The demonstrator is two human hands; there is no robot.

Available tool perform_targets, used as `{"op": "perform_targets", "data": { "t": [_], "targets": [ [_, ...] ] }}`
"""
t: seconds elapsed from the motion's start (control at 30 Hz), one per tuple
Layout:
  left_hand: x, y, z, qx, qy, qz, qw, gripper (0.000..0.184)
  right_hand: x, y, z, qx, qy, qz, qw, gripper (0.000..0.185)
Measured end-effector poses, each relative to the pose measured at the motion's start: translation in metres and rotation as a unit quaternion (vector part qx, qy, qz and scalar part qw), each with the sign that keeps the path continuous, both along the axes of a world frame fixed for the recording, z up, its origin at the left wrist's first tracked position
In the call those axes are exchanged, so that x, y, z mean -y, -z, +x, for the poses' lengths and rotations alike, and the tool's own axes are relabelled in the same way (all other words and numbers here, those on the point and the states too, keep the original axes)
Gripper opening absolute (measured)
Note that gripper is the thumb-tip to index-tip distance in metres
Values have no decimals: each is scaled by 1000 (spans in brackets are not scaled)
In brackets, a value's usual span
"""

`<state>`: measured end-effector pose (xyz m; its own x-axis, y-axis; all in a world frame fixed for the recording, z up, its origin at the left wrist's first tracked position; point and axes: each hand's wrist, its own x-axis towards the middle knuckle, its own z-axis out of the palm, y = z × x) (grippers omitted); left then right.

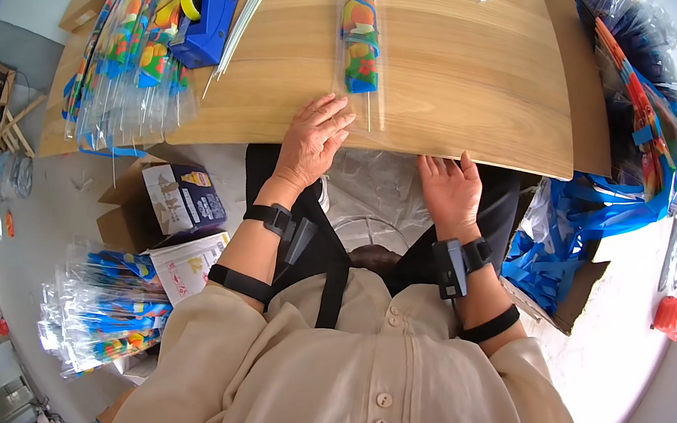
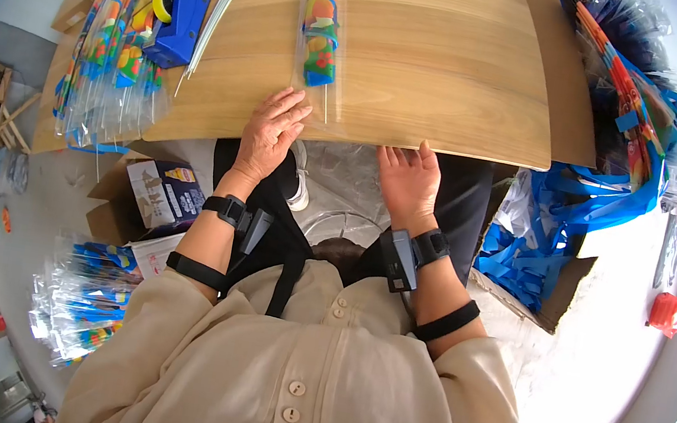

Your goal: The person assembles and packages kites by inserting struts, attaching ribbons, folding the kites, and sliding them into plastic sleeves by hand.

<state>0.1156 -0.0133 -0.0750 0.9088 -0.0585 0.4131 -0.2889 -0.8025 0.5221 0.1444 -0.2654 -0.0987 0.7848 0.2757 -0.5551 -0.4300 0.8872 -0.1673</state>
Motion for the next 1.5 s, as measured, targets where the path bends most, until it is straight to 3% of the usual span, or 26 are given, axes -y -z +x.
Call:
{"op": "perform_targets", "data": {
  "t": [0.03,0.17,0.23,0.33,0.37,0.43,0.47,0.5,0.57,0.63,0.7,0.73,0.77,0.83,0.87,0.9,0.97,1.0,1.03,1.07,1.1,1.17,1.2,1.27,1.37,1.5],
  "targets": [
    [-1,0,1,1,1,1,1000,25,-9,-22,0,14,51,71,996,41],
    [-1,-1,1,0,5,2,1000,25,-3,-57,-19,-45,77,163,983,41],
    [-1,1,-1,-4,3,0,1000,25,6,-66,-26,-125,102,140,977,41],
    [0,2,-2,7,5,0,1000,26,24,-56,-26,-40,2,-110,993,44],
    [0,1,-1,7,6,2,1000,26,34,-50,-23,-39,5,-110,993,44],
    [-2,0,2,12,6,4,1000,26,38,-58,-17,120,-294,-250,915,36],
    [-2,1,2,12,6,7,1000,27,35,-61,-22,137,-329,-330,874,33],
    [-2,2,0,10,6,10,1000,27,36,-52,-24,137,-330,-330,874,33],
    [-1,1,0,8,6,14,1000,27,37,-26,-25,135,-421,-379,813,33],
    [-1,1,1,5,5,17,1000,27,23,-37,-28,99,-366,-389,840,33],
    [-1,2,0,2,1,7,1000,28,12,-43,-30,328,-140,-622,697,33],
    [0,2,-2,1,3,8,1000,28,3,-63,-28,395,-84,-743,534,37],
    [-1,1,-1,2,4,8,1000,28,4,-61,-30,393,-81,-744,534,37],
    [0,-1,0,4,8,9,1000,28,8,-47,-33,533,-135,-803,232,45],
    [0,-2,0,6,8,8,1000,28,19,-18,-37,598,-200,-757,174,46],
    [0,-2,0,7,7,7,1000,29,17,-40,-41,514,-440,-691,254,40],
    [0,-2,0,9,4,16,1000,30,21,-9,-55,552,-248,-730,316,23],
    [0,-1,0,10,1,25,1000,32,19,-11,-50,552,-248,-731,316,23],
    [0,-1,0,10,0,24,1000,32,14,-17,-39,401,-257,-660,581,17],
    [1,-1,0,10,1,17,1000,30,11,-23,-31,209,-242,-523,790,12],
    [1,-1,-1,9,2,10,1000,29,9,-31,-26,207,-159,-468,844,7],
    [-1,0,-1,10,4,13,1000,29,9,-44,-14,80,-162,-413,893,4],
    [0,0,0,11,7,14,1000,30,10,-40,-9,80,-158,-413,893,4],
    [1,-1,0,8,6,8,1000,30,10,-24,1,-45,-186,-233,954,2],
    [0,0,0,0,2,4,1000,30,5,-5,10,-45,-169,-160,971,5],
    [0,0,-1,9,4,12,1000,31,1,3,16,-52,-181,-172,967,9]
  ]
}}
